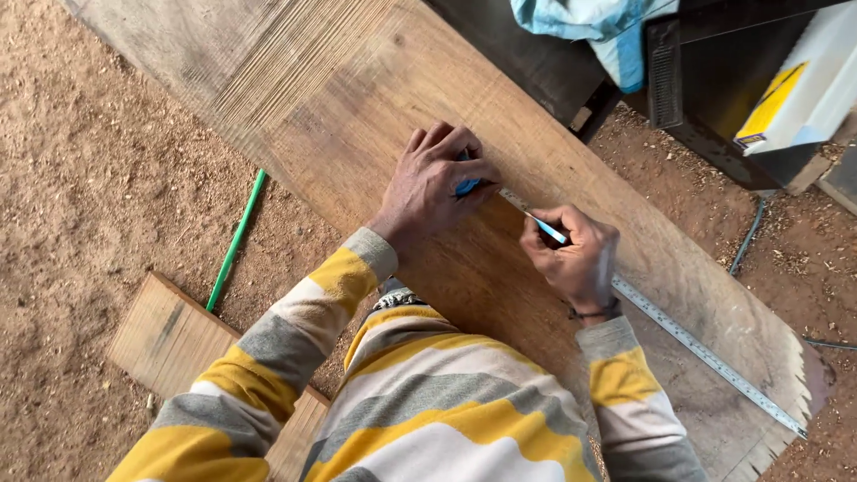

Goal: The person measures a wooden plank using a measuring tape and marks points on the wood with a pencil.

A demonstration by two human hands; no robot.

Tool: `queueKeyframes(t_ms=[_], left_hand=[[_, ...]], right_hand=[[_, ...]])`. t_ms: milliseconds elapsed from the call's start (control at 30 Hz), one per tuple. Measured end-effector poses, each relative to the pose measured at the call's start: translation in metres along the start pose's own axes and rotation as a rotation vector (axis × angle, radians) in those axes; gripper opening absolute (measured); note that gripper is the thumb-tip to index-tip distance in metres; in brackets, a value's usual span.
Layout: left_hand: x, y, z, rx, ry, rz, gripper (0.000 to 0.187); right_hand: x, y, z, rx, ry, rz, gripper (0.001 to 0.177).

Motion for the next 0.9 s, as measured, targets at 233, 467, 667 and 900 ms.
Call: queueKeyframes(t_ms=[233,467,667,900], left_hand=[[0.0026,0.0012,-0.0009,-0.014,0.011,-0.009,0.016],[0.0023,0.0008,0.0014,-0.01,0.015,-0.007,0.016],[0.0035,0.0007,0.001,-0.007,0.012,-0.011,0.015],[0.0059,0.0005,-0.0017,0.0,0.022,-0.004,0.015]], right_hand=[[0.0043,-0.0009,-0.0022,0.021,0.047,-0.018,0.012],[0.0039,-0.0016,-0.0047,0.045,0.044,-0.034,0.01],[0.0014,-0.0007,-0.0055,0.042,0.072,-0.036,0.015],[-0.0004,0.0004,-0.0064,0.04,0.05,-0.028,0.017]])
Point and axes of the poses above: each hand's wrist, its own y-axis away from the middle knuckle, its own z-axis out of the back of the hand, x = y × z, the point moved 5 cm from there along -y, towards the middle knuckle, and after that the axes turned 5 degrees about -x, right-handed, at the moved point
